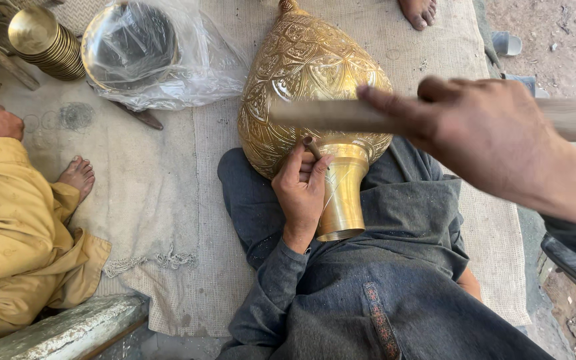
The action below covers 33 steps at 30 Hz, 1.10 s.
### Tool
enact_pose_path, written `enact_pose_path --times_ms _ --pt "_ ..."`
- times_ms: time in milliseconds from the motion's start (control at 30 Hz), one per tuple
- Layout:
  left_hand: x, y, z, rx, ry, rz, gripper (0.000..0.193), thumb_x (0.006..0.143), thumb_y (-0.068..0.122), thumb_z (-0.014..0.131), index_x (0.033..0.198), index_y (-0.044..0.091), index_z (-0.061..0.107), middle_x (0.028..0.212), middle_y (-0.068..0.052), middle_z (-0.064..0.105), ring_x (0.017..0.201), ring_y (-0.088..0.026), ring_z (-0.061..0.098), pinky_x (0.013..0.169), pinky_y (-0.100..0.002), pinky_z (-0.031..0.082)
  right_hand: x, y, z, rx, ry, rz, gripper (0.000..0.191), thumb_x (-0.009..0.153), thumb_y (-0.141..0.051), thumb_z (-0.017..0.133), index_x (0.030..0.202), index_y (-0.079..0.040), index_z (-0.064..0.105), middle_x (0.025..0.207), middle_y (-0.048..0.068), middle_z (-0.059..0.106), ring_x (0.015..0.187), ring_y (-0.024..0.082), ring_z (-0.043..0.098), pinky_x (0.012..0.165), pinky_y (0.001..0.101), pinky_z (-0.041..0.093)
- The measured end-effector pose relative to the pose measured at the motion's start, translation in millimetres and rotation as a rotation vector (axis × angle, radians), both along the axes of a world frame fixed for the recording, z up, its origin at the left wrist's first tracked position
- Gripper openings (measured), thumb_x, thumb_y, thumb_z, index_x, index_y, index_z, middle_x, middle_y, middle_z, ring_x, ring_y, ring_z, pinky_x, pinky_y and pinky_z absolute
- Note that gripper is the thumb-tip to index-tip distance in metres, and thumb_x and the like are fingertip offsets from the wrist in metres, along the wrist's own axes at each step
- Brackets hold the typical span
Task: The person sits cross-legged on the ground holding a large engraved brass vessel on their lap. They hold a small chisel against the vessel's neck and strike it repeatedly with a wooden mallet, chasing lines into the metal, repositioning the chisel and rotating the vessel as they work.
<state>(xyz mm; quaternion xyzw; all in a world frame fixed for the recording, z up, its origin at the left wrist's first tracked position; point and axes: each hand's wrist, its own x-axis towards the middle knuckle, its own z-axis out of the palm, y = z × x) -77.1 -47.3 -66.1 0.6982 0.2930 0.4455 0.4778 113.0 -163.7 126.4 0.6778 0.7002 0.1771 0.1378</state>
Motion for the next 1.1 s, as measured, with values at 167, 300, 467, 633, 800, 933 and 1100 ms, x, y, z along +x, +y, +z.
enact_pose_path --times_ms 167,300,467,633,800,933,1100 --pt "2 -5 0 0.036 0.007 0.048 0.042 0.096 0.013 0.077 0.131 -0.003 0.062 0.089 -0.006 0.073 0.077 -0.01 0.074 0.062 -0.023 0.063 -9 8 10 -0.152 0.05 -0.033 0.061 0.099 -0.034 0.053 0.159 -0.036 0.039 0.088 0.002 0.069 0.054 0.011 0.064 0.047 0.028 0.058" --pt "2 -9 -1 0.036 0.004 0.068 0.042 0.095 0.013 0.078 0.129 -0.003 0.061 0.089 -0.005 0.073 0.077 -0.01 0.073 0.062 -0.022 0.062 -19 16 29 -0.082 -0.187 0.084 0.065 0.097 -0.026 0.055 0.16 -0.036 0.042 0.089 0.002 0.069 0.062 0.011 0.067 0.056 0.0255 0.06" --pt "2 -14 -7 -0.024 -0.064 0.085 0.041 0.095 0.011 0.078 0.129 -0.004 0.061 0.087 -0.005 0.071 0.075 -0.008 0.071 0.063 -0.022 0.061 -24 24 30 -0.164 0.045 0.049 0.059 0.102 -0.026 0.056 0.159 -0.03 0.038 0.087 0.001 0.067 0.067 0.013 0.068 0.061 0.0283 0.061" --pt "1 -16 -12 -0.016 -0.06 0.088 0.022 0.099 0.01 0.08 0.107 -0.001 0.061 0.088 -0.005 0.073 0.078 -0.008 0.073 0.068 -0.024 0.062 -17 8 15 0.044 0.262 0.131 0.062 0.096 -0.044 0.061 0.155 -0.03 0.047 0.08 -0.001 0.065 0.066 0.015 0.067 0.056 0.0325 0.059" --pt "1 -17 -5 -0.046 -0.051 0.09 0.037 0.094 0.012 0.08 0.12 -0.004 0.058 0.083 -0.006 0.072 0.073 -0.009 0.071 0.062 -0.023 0.059 -15 4 13 -0.041 0.053 0.146 0.061 0.098 -0.033 0.06 0.158 -0.03 0.046 0.082 0.002 0.065 0.063 0.014 0.066 0.055 0.0306 0.06" --pt "2 -16 -1 -0.04 -0.069 0.072 0.04 0.096 0.012 0.078 0.126 -0.004 0.058 0.085 -0.006 0.073 0.074 -0.009 0.073 0.065 -0.023 0.061 -16 7 20 -0.164 0.144 0.057 0.059 0.104 -0.029 0.059 0.159 -0.027 0.041 0.081 0.001 0.063 0.062 0.011 0.065 0.056 0.0265 0.061" --pt "1 -15 -4 0.022 -0.025 0.083 0.031 0.097 0.012 0.08 0.112 -0.001 0.056 0.086 -0.006 0.073 0.077 -0.01 0.076 0.065 -0.022 0.063 -16 1 20 0.007 0.104 0.134 0.06 0.097 -0.037 0.058 0.156 -0.028 0.044 0.08 0.0 0.064 0.06 0.011 0.063 0.055 0.0287 0.059"
